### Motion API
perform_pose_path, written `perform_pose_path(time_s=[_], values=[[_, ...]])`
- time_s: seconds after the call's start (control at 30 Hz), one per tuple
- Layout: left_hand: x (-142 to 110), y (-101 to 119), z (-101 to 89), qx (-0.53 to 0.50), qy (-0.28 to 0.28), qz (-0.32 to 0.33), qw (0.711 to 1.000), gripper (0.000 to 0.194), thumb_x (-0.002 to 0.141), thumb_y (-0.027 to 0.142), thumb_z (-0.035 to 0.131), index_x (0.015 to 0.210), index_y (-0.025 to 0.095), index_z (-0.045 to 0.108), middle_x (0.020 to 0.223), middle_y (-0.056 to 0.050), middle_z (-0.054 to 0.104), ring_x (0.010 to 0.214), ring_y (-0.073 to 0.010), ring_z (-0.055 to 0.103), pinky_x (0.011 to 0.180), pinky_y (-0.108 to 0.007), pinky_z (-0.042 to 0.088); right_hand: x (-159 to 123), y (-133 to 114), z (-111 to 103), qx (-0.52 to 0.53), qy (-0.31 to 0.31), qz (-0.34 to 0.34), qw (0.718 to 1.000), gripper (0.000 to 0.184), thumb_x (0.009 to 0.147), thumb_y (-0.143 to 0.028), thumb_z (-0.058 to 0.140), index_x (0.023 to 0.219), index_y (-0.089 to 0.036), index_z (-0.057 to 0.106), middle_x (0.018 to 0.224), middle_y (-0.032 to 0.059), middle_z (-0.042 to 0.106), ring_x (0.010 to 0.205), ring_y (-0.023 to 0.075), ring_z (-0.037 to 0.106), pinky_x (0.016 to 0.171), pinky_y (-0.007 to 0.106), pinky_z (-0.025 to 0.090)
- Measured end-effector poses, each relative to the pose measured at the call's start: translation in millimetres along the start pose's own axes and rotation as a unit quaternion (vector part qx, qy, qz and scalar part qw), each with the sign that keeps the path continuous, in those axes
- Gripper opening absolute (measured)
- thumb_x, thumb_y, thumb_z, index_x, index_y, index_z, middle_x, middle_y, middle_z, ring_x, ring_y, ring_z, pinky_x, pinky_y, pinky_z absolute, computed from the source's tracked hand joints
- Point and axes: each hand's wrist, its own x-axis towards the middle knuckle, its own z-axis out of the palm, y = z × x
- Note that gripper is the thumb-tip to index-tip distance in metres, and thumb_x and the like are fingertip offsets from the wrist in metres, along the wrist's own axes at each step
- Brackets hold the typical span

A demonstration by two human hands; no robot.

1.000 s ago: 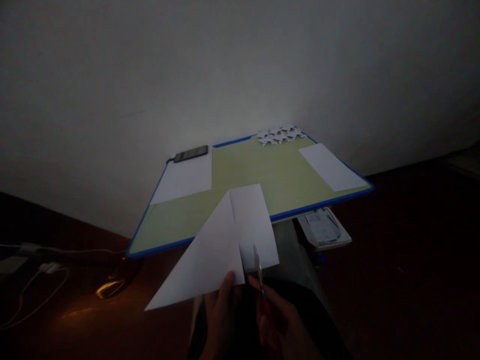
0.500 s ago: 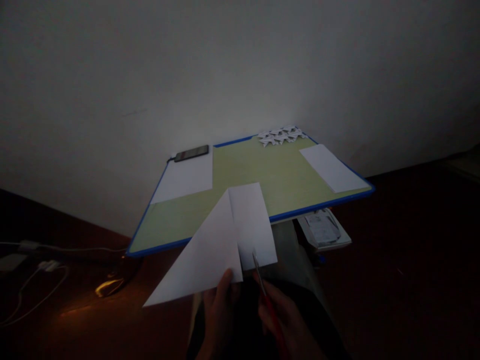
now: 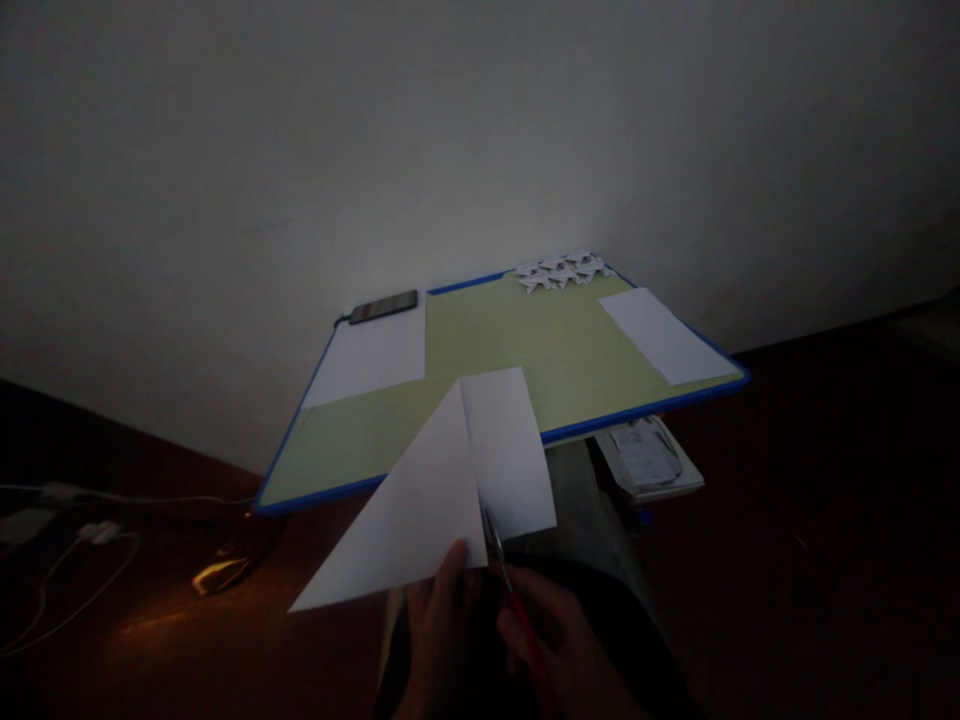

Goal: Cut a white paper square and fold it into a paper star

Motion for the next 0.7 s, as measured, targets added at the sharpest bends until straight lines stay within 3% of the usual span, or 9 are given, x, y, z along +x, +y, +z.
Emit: perform_pose_path(time_s=[0.3,0.53,0.7], values=[[-3.8,4.9,1.2,-0.014,0.01,0.003,1.0,0.05,0.06,0.057,0.096,0.07,0.015,0.071,0.054,0.0,0.058,0.059,-0.0184,0.061,0.057,-0.027,0.05,3.1,-11.9,7.9,0.015,0.002,-0.008,1.0,0.071,0.083,-0.074,0.077,0.129,-0.019,0.076,0.071,0.0015,0.065,0.059,0.0158,0.058,0.06,0.032,0.055],[-1.8,-7.8,1.2,-0.029,-0.004,-0.005,1.0,0.054,0.064,0.062,0.093,0.062,0.017,0.063,0.049,0.004,0.05,0.049,-0.0124,0.05,0.049,-0.024,0.042,12.9,-22.8,12.7,0.019,-0.014,-0.05,0.998,0.06,0.091,-0.07,0.072,0.12,-0.017,0.076,0.069,0.0002,0.063,0.059,0.0138,0.057,0.058,0.027,0.05],[-2.4,-9.7,3.3,-0.052,-0.003,-0.006,0.999,0.051,0.062,0.059,0.095,0.068,0.017,0.067,0.05,0.004,0.052,0.051,-0.0148,0.055,0.051,-0.024,0.045,22.7,-34.2,17.7,0.031,-0.015,-0.071,0.997,0.057,0.089,-0.071,0.073,0.109,-0.017,0.076,0.075,0.0007,0.065,0.06,0.0108,0.056,0.056,0.023,0.046]])
